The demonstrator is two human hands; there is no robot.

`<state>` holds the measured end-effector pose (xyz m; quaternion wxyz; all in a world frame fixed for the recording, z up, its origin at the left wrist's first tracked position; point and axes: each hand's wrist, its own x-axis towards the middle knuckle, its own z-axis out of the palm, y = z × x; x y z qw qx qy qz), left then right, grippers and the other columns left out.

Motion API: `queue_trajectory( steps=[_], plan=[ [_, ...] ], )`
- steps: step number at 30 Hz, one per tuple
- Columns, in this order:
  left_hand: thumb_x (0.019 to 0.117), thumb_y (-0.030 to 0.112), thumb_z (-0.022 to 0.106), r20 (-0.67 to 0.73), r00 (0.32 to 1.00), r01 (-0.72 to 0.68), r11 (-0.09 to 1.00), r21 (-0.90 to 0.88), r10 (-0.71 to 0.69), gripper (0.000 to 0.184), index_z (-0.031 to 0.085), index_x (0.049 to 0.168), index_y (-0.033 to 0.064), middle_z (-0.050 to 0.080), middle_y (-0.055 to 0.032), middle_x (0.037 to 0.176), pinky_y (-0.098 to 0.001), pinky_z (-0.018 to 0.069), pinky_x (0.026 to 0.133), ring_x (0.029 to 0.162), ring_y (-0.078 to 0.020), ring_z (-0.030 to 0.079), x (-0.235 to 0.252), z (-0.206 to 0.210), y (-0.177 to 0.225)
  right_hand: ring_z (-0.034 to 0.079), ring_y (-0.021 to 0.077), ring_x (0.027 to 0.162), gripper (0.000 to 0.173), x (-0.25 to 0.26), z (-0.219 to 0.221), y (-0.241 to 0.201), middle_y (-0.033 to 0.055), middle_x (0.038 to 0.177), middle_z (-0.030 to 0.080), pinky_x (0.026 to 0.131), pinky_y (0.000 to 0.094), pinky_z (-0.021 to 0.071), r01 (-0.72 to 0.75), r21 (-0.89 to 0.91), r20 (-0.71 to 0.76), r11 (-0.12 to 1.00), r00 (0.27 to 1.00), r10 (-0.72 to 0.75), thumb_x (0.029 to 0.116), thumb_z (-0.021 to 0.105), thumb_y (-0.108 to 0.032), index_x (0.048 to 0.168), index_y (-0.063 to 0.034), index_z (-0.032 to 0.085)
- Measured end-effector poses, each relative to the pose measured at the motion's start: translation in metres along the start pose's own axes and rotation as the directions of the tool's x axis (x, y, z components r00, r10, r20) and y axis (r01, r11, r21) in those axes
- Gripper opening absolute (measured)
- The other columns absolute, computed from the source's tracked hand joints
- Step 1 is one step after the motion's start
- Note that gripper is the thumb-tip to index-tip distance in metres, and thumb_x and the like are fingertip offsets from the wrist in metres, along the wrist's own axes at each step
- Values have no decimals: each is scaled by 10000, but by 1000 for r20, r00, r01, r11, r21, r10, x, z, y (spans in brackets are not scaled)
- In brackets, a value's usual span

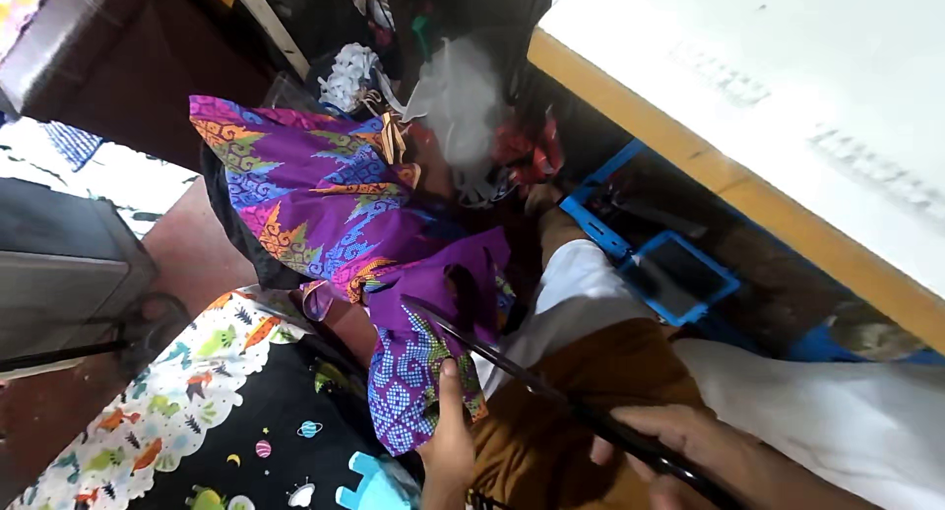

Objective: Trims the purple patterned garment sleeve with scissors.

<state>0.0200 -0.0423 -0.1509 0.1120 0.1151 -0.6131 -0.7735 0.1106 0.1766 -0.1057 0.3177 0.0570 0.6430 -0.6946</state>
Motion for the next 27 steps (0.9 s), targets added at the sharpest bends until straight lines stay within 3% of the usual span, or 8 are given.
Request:
queue_trajectory(
  steps=[11, 21, 27],
  plan=[
    [872, 160, 801, 29, 1000, 7, 1000, 11, -7, 266, 669, 1095, 103, 764, 66, 961, -260, 620, 847, 920, -44, 731, -1, -1, 0, 482, -72, 579, 692, 4, 2, -4, -115, 695, 542, 516, 119, 408, -20, 20, 37, 1000, 999, 20, 831, 640, -722, 1110, -90, 682],
    [863, 131, 803, 12, 999, 35, 999, 15, -35, 280, 654, 1096, 89, 763, 72, 953, -262, 622, 846, 922, -39, 731, -1, 3, 2, 482, -49, 611, 745, 3, 14, -4, -83, 716, 539, 547, 141, 407, -29, -27, -36, 999, 999, 28, 822, 649, -722, 1111, -35, 666],
    [861, 129, 806, 12, 1000, 13, 1000, 21, -14, 297, 649, 1110, 90, 761, 70, 963, -262, 619, 854, 931, -41, 728, -1, 0, 3, 480, -76, 602, 620, 4, 17, -1, -97, 705, 564, 535, 119, 394, 30, -20, -58, 999, 998, -31, 864, 660, -653, 1041, -59, 686]
  ],
)
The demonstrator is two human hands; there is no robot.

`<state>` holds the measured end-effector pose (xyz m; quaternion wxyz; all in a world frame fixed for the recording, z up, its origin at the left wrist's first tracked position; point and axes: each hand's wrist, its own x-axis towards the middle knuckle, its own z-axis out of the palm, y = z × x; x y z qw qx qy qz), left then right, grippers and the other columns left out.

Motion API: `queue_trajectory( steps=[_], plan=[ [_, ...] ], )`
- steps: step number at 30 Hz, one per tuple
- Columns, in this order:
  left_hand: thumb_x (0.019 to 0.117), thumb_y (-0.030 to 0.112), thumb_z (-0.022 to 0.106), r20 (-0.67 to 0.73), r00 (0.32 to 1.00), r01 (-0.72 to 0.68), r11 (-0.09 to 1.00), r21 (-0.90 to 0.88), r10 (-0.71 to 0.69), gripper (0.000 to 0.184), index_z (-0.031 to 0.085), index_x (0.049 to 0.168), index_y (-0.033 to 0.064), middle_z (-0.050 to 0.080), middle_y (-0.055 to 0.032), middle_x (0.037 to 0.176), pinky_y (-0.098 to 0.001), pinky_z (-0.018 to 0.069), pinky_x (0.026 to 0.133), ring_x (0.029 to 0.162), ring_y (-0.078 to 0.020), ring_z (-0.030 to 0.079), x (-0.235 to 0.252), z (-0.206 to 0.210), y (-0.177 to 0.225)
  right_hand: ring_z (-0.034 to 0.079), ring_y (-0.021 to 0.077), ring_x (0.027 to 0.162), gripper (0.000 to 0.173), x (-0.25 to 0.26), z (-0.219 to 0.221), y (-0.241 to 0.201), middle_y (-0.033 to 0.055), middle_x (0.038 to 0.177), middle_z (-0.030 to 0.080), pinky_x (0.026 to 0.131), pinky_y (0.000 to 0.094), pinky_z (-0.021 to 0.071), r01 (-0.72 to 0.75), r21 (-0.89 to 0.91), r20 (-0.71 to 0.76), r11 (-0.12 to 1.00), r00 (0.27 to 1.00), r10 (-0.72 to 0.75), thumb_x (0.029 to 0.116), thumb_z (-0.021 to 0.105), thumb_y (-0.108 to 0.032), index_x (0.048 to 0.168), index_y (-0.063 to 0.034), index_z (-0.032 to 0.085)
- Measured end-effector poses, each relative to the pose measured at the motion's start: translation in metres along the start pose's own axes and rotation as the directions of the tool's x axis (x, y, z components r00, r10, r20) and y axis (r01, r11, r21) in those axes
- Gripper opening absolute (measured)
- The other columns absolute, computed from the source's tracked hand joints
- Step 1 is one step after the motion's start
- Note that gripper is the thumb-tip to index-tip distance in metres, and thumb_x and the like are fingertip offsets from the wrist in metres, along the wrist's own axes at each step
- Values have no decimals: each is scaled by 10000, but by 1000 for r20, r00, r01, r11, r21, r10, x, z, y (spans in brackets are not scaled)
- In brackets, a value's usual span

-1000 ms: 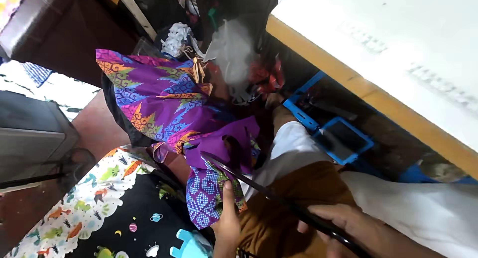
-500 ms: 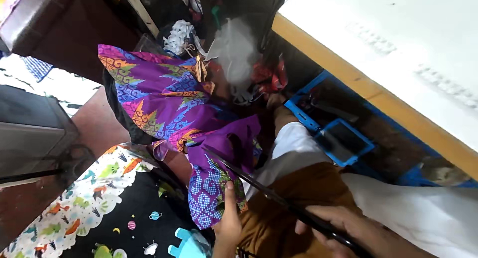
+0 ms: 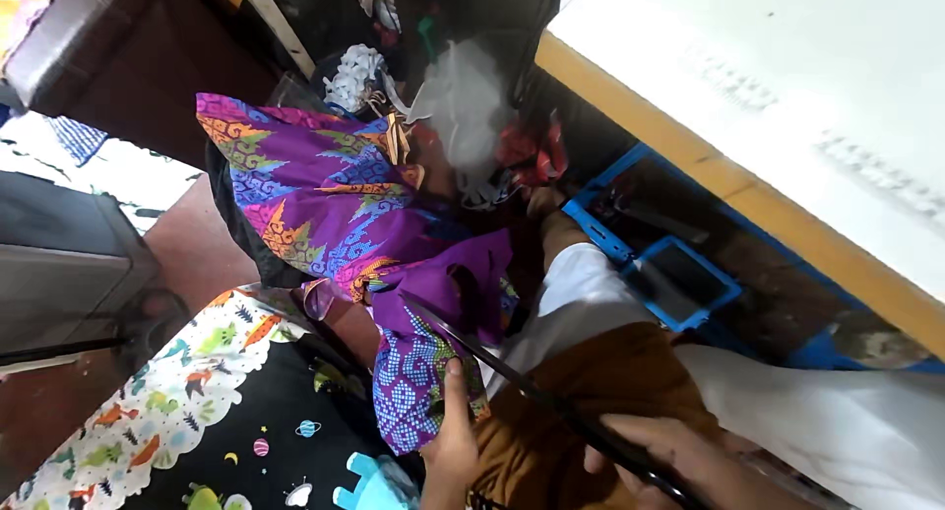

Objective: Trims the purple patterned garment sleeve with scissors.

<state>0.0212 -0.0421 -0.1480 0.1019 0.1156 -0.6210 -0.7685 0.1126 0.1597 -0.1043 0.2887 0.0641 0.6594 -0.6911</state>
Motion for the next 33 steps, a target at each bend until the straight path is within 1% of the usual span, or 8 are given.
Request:
queue_trajectory(
  steps=[4, 8, 11, 13, 17, 20, 25, 33],
  plan=[
    [844, 125, 813, 2, 1000, 18, 1000, -22, -18, 313, 668, 1121, 128, 768, 65, 968, -264, 626, 830, 913, -48, 735, 2, -17, 6, 484, -68, 551, 555, -2, -9, 0, -115, 679, 569, 496, 133, 407, -62, 16, 22, 998, 998, 62, 875, 672, -624, 1045, -97, 707],
    [900, 142, 685, -98, 962, 238, 958, -162, -256, 129, 699, 1024, 108, 773, -6, 900, -292, 634, 766, 841, -87, 746, 0, -40, 25, 467, -50, 487, 530, -5, -24, 9, -129, 638, 546, 442, 149, 398, -142, 78, 101, 987, 986, 134, 871, 683, -631, 1045, -131, 708],
    [968, 220, 631, -109, 934, 298, 910, -287, -340, 161, 695, 1044, 93, 771, -59, 921, -324, 635, 789, 865, -126, 753, -4, -56, 29, 477, -62, 490, 499, -10, -38, 21, -139, 637, 559, 436, 134, 400, -154, 109, 190, 982, 973, 132, 872, 687, -624, 1069, -167, 720],
    [989, 202, 571, -144, 932, 280, 913, -297, -333, 164, 697, 1027, 102, 775, -55, 904, -321, 641, 765, 846, -122, 756, -8, -60, 31, 487, -65, 522, 532, -10, -47, 21, -134, 672, 570, 463, 126, 408, -151, 80, 271, 985, 954, 124, 871, 673, -639, 1114, -167, 713],
    [964, 107, 606, -151, 962, 192, 959, -209, -225, 130, 721, 1021, 132, 782, -20, 896, -283, 639, 750, 826, -92, 756, -15, -63, 33, 489, -63, 542, 589, 2, -58, 6, -132, 691, 568, 484, 121, 410, -198, 44, 378, 979, 911, 168, 849, 675, -670, 1141, -159, 694],
    [955, 31, 547, -187, 963, 170, 976, -138, -194, 201, 707, 1010, 140, 782, 10, 888, -265, 634, 745, 813, -71, 751, -17, -65, 35, 478, -52, 509, 644, 16, -62, -5, -129, 659, 551, 462, 135, 403, -243, 1, 388, 970, 894, 224, 791, 690, -731, 1101, -167, 690],
    [939, 36, 562, -194, 960, 177, 974, -139, -202, 188, 705, 1005, 137, 781, 13, 887, -267, 634, 748, 814, -71, 751, -16, -70, 36, 477, -63, 487, 692, 30, -62, -20, -156, 625, 560, 441, 131, 392, -300, -145, 287, 943, 899, 330, 655, 727, -813, 999, -213, 718],
    [935, 48, 582, -195, 958, 184, 972, -149, -211, 170, 704, 1015, 136, 779, -2, 885, -272, 636, 740, 815, -81, 753, -15, -75, 33, 493, -79, 544, 592, 14, -74, -19, -142, 678, 566, 484, 112, 406, -202, -153, 317, 967, 917, 241, 790, 722, -694, 1042, -159, 701]
  ],
)
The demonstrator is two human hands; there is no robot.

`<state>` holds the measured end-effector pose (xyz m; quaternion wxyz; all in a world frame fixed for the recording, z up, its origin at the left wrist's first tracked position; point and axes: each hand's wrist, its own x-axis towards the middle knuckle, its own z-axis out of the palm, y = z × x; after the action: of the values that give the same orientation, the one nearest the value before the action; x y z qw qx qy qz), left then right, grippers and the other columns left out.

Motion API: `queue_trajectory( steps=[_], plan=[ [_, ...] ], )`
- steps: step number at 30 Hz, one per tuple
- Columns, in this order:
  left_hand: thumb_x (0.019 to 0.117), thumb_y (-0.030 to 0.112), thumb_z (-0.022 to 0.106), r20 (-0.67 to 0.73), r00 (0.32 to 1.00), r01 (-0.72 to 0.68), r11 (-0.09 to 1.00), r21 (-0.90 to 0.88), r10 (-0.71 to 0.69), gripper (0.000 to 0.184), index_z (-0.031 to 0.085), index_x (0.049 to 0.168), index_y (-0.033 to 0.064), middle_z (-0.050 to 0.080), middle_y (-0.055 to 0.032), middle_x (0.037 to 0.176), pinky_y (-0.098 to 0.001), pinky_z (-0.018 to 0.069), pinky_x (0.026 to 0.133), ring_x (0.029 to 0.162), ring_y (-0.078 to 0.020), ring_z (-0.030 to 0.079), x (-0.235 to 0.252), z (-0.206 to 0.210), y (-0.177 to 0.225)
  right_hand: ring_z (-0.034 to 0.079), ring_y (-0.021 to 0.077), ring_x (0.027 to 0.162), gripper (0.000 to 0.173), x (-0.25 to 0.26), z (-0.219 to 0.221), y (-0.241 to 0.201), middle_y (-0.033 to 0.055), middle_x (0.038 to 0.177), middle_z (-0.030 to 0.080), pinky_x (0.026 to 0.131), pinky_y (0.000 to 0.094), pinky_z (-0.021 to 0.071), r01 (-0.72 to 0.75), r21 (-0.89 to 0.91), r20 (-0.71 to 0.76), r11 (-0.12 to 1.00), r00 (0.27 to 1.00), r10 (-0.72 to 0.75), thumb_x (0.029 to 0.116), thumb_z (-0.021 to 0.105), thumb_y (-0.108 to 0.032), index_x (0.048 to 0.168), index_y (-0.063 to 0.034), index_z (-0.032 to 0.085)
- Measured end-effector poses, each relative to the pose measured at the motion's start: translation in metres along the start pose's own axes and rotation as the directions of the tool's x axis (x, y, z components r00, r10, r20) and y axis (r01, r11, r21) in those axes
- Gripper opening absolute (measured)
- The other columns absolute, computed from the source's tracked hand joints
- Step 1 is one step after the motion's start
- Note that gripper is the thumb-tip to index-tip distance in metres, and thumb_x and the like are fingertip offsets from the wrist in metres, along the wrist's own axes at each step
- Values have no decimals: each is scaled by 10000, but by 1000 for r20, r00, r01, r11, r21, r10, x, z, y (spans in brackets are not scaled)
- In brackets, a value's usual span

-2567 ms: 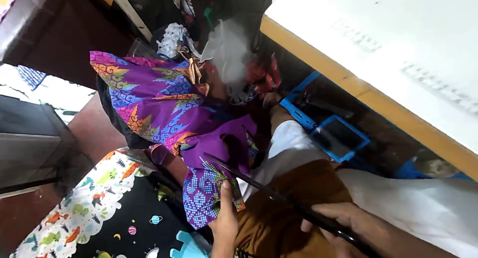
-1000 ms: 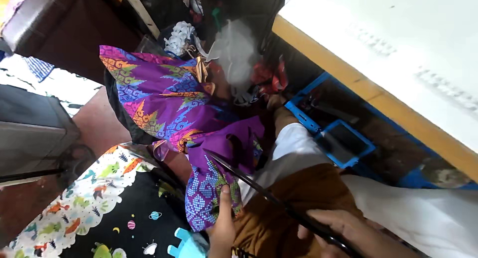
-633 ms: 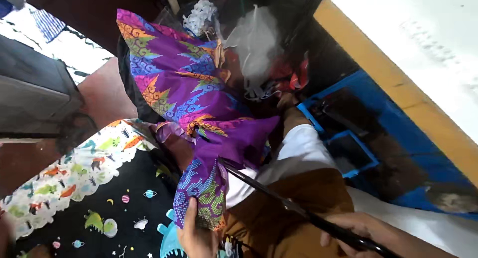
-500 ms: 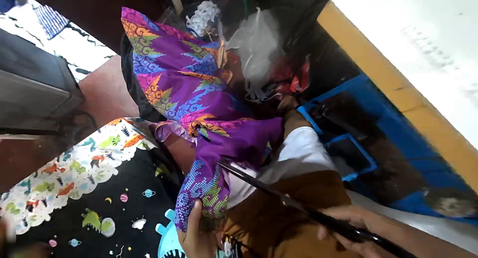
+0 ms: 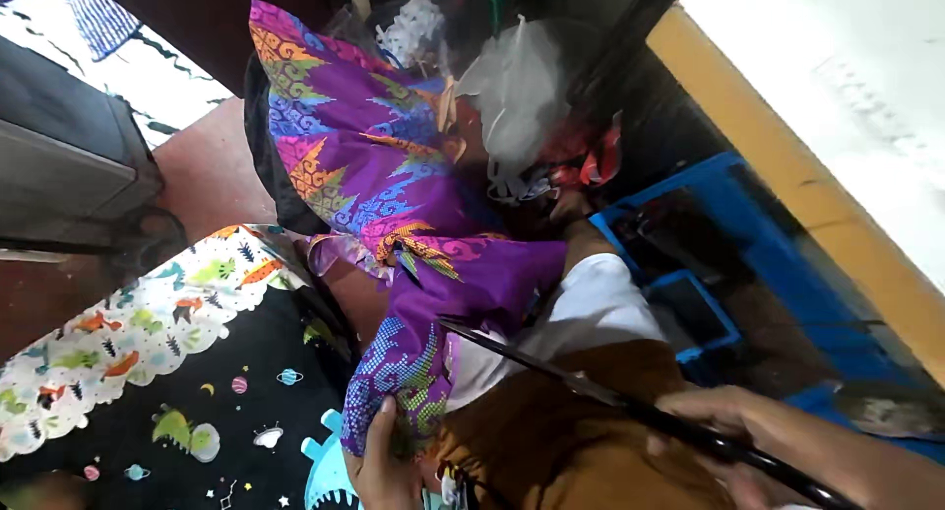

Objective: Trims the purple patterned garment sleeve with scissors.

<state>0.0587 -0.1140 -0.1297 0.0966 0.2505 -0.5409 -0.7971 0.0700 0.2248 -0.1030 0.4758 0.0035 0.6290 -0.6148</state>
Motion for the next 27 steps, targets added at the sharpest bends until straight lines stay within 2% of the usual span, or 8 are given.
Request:
queue_trajectory(
  steps=[7, 10, 13, 17, 20, 23, 25, 27],
  plan=[
    [949, 24, 527, -28, 1000, 7, 1000, 15, -7, 206, 698, 990, 132, 778, 7, 865, -264, 635, 727, 791, -74, 751, -1, 0, 2, 511, -68, 557, 729, 10, -4, -14, -152, 677, 575, 494, 135, 410, -144, -127, -66, 981, 988, 137, 642, 718, -826, 988, -184, 714],
    [952, 16, 501, -50, 999, 3, 1000, 23, -1, 227, 691, 993, 132, 778, 14, 862, -256, 633, 725, 791, -65, 749, 0, 0, 2, 509, -56, 533, 721, 0, -10, -7, -138, 668, 572, 472, 147, 417, -137, -144, -63, 980, 990, 129, 667, 724, -803, 1017, -172, 716],
    [945, 28, 539, -33, 999, 6, 1000, 11, -6, 205, 703, 996, 140, 779, 4, 866, -265, 635, 726, 796, -70, 750, 0, 1, 2, 503, -68, 544, 681, -8, -11, -1, -142, 677, 566, 480, 127, 409, -95, -128, -61, 987, 994, 88, 701, 732, -762, 1026, -164, 710],
    [944, 26, 543, -3, 1000, -8, 999, 33, 8, 215, 706, 1007, 153, 780, 19, 876, -258, 634, 731, 803, -62, 749, 0, 0, 2, 534, -63, 576, 707, -2, -10, -10, -143, 693, 596, 502, 141, 432, -121, -168, -80, 978, 991, 109, 671, 722, -800, 1004, -177, 717],
    [951, 39, 549, 16, 1000, -4, 999, 49, 3, 206, 702, 1021, 159, 780, 26, 889, -262, 633, 744, 820, -61, 748, 0, -2, 3, 552, -30, 621, 665, 9, -11, -31, -104, 743, 624, 551, 177, 439, -184, -212, -78, 960, 982, 171, 667, 782, -704, 995, -130, 706],
    [932, 56, 592, 16, 1000, 1, 1000, 25, -2, 179, 720, 1004, 159, 782, 10, 882, -268, 635, 735, 807, -71, 752, 1, -3, 2, 538, -51, 612, 618, 16, -13, -38, -116, 732, 618, 539, 151, 417, -176, -224, -93, 958, 983, 159, 656, 822, -653, 969, -134, 705],
    [938, 44, 570, 9, 1000, -7, 999, 40, 6, 192, 710, 1003, 159, 780, 22, 883, -259, 632, 738, 807, -61, 748, 0, -2, 2, 551, -47, 629, 579, 17, -14, -44, -110, 749, 628, 552, 151, 427, -187, -219, -96, 958, 981, 170, 662, 850, -598, 970, -132, 700],
    [935, 38, 573, 8, 1000, -10, 999, 32, 10, 192, 713, 1001, 151, 780, 16, 882, -262, 633, 735, 804, -66, 750, 1, -2, 2, 569, -51, 646, 590, 18, -15, -44, -115, 768, 652, 559, 150, 441, -182, -244, -110, 953, 981, 159, 660, 836, -635, 964, -146, 705]
  ],
)
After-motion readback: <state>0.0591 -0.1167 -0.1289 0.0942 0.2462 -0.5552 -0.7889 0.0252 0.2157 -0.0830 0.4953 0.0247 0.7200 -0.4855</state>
